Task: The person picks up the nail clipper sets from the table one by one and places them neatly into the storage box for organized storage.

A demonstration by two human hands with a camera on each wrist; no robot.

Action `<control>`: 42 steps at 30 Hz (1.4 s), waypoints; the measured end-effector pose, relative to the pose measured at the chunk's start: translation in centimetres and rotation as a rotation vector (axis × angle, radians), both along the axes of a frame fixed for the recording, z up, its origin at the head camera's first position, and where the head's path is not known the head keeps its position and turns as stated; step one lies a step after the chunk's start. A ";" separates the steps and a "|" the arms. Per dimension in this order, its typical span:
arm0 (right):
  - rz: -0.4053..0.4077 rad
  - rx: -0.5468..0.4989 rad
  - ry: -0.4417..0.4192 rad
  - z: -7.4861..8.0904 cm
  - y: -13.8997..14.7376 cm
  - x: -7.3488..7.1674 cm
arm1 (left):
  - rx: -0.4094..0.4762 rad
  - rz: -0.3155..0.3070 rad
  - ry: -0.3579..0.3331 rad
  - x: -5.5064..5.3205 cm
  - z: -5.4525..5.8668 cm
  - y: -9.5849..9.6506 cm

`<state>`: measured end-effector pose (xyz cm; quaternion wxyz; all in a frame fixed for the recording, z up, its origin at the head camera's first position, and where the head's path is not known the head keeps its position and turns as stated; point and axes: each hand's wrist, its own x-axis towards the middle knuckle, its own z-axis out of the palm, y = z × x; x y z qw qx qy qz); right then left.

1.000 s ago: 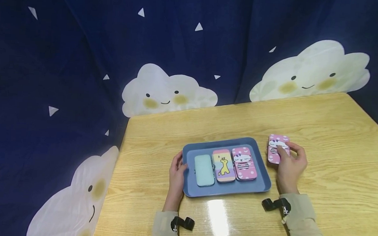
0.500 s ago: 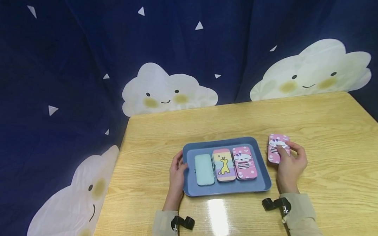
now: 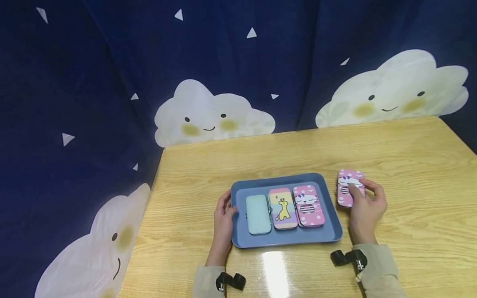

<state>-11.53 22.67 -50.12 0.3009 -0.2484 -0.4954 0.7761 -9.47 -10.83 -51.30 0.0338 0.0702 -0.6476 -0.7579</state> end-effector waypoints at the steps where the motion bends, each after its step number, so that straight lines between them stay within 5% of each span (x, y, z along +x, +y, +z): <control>1: -0.001 0.001 -0.002 0.0 0.0 0.0 | 0.001 -0.001 0.001 0.0 0.0 0.0; 42: 0.025 0.013 -0.009 0.6 -0.5 0.3 | 0.006 -0.013 0.025 0.0 -0.4 -0.1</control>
